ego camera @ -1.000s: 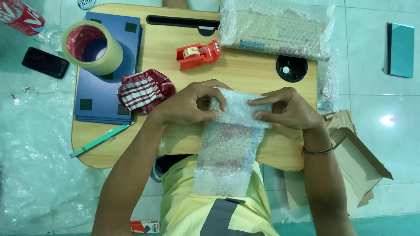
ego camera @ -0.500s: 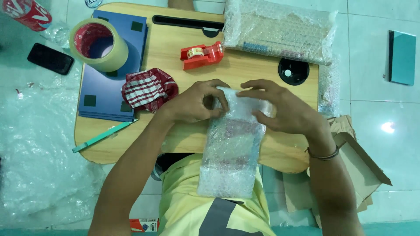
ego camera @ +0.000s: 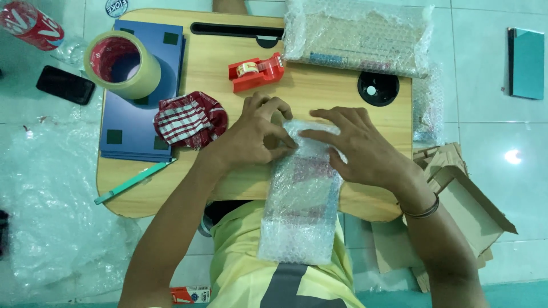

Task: Wrapping a rectangular object with bubble wrap and securing it with tape using a handheld dispenser.

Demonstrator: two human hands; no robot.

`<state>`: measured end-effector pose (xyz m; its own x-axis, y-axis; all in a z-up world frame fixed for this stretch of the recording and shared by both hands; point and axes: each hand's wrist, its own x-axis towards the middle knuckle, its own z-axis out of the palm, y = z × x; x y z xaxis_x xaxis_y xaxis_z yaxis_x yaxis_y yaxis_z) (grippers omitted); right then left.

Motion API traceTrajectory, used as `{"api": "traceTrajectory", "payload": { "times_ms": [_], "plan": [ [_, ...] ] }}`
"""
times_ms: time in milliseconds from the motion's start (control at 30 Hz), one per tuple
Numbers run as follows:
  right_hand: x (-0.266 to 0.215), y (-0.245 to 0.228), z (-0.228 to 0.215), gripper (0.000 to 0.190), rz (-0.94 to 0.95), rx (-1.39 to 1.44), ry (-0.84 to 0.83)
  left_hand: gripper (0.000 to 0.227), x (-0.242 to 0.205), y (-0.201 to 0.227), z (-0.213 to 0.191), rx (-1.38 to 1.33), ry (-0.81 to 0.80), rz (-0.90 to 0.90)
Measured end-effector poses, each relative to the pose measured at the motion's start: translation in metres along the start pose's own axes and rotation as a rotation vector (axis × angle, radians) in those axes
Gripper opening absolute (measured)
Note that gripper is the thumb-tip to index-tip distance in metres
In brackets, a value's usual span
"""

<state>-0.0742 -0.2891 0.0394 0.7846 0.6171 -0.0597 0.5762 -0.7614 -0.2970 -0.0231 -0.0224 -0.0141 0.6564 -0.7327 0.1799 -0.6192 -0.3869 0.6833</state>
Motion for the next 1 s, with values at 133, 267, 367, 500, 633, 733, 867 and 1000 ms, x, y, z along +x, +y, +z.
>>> {"api": "traceTrajectory", "payload": {
  "times_ms": [133, 267, 367, 500, 633, 733, 867, 1000],
  "plan": [
    [0.003, -0.007, 0.007, 0.067, -0.023, -0.067, -0.063, 0.008, 0.000, 0.005, -0.010, 0.056, -0.044, -0.022],
    [0.001, -0.003, 0.018, 0.070, -0.021, -0.054, -0.033, 0.013, 0.000, -0.010, -0.036, -0.067, 0.015, 0.152],
    [0.001, -0.008, 0.017, 0.068, -0.045, -0.027, 0.036, 0.032, 0.008, -0.004, -0.066, 0.072, 0.187, 0.081],
    [0.000, -0.011, 0.020, 0.067, -0.037, -0.001, 0.077, 0.096, 0.024, -0.018, -0.063, 0.425, 0.082, -0.468],
    [-0.004, -0.004, 0.028, 0.077, 0.014, -0.071, -0.016, 0.061, 0.018, -0.042, -0.040, 0.303, 0.120, -0.394],
    [-0.006, -0.004, 0.029, 0.076, 0.010, -0.076, 0.008, 0.046, 0.019, -0.025, -0.032, -0.055, 0.400, -0.223],
    [-0.008, -0.009, 0.036, 0.068, -0.003, -0.083, 0.085, 0.050, 0.026, 0.002, -0.016, -0.831, 0.269, -0.019],
    [-0.018, -0.005, 0.062, 0.053, 0.006, -0.161, 0.210, 0.041, 0.030, 0.015, 0.005, -0.951, 0.108, 0.135]
  ]
}}
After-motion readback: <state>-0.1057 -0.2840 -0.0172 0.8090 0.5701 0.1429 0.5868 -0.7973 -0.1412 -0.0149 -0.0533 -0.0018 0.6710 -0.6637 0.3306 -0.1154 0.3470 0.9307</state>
